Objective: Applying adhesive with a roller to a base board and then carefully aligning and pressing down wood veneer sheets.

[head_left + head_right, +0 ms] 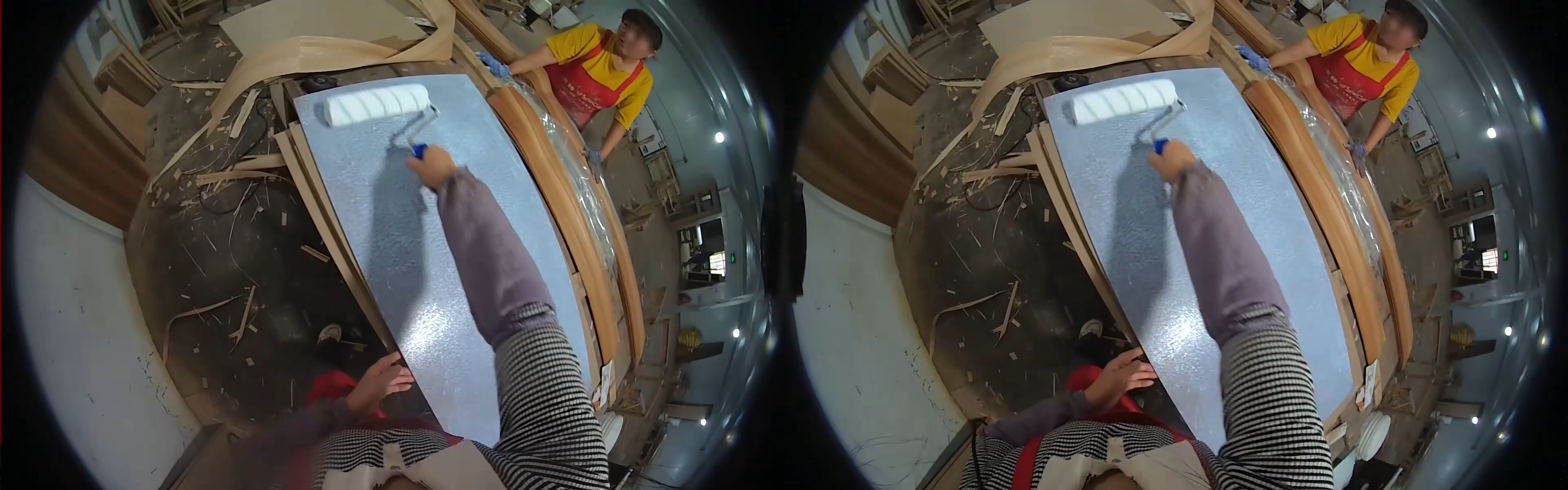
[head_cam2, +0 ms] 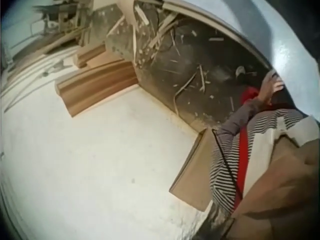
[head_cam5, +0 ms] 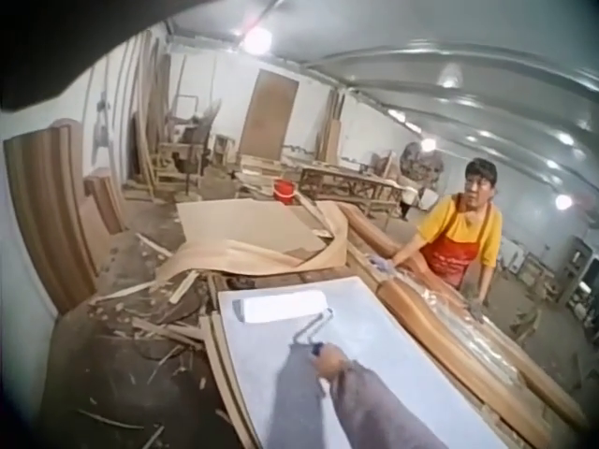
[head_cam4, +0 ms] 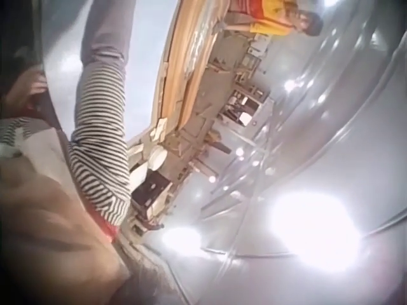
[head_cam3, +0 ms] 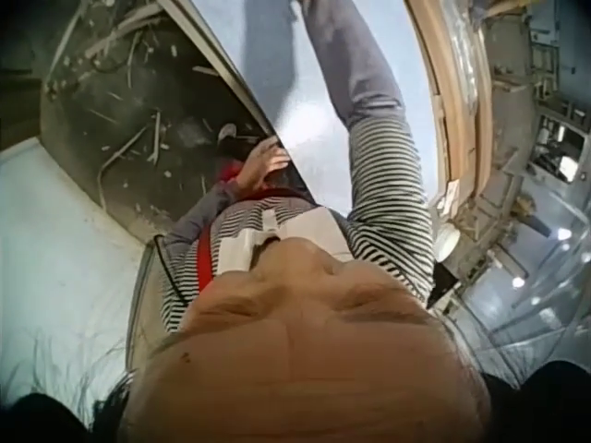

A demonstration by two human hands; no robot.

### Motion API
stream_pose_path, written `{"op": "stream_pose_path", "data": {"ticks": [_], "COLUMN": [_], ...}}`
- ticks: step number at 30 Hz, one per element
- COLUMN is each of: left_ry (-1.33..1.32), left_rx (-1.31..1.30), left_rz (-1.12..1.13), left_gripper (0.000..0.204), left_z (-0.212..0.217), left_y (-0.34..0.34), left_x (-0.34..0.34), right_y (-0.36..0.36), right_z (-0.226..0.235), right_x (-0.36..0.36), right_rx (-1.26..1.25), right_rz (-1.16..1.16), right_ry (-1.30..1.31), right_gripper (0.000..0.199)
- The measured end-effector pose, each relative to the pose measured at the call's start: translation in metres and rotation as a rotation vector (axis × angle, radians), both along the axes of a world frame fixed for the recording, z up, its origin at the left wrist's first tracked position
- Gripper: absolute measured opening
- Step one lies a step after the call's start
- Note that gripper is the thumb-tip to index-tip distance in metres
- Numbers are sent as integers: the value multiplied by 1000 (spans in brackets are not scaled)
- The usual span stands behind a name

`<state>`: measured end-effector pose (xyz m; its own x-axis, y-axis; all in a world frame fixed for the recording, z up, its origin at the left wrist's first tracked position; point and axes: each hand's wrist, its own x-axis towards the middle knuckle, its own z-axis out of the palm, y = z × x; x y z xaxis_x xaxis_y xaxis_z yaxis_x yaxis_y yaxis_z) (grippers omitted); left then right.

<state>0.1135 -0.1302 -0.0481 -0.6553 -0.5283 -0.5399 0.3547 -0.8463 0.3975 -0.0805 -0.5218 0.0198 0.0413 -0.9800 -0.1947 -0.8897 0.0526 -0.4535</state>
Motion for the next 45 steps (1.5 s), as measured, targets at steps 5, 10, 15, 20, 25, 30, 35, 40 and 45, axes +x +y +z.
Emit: {"op": "stream_pose_path", "data": {"ticks": [5,10,15,20,25,30,35,40,45], "left_ry": [149,219,73,-14,-27,273,516,458,516], "left_rx": [94,-120,-143,-226,-212,-122,35,126,115], "left_rz": [79,188,174,135,92,56,56,-83,-130], "left_gripper": [53,53,59,64,68,73,74,74,74], "left_z": [-14,-13,-30,-15,-11,-31,-58,-53,-48], "left_y": [15,24,23,25,21,14,17,3,-10], "left_x": [8,2,-4,-3,0,10,27,26,26], "right_y": [20,241,641,942,942,762,457,126,-48], "right_z": [2,-30,-26,64,130,89,18,-39,-49], "right_x": [14,-95,-208,-200,-183,-150,-77,25,119], "right_rx": [155,-43,97,280,479,330,112,-130,-248], "right_rz": [-96,-49,-318,-588,-566,-453,-228,11,-53], "right_ry": [-171,49,27,117,270,379,203,172,93], "right_gripper": [44,38,37,40,41,41,43,46,46]}}
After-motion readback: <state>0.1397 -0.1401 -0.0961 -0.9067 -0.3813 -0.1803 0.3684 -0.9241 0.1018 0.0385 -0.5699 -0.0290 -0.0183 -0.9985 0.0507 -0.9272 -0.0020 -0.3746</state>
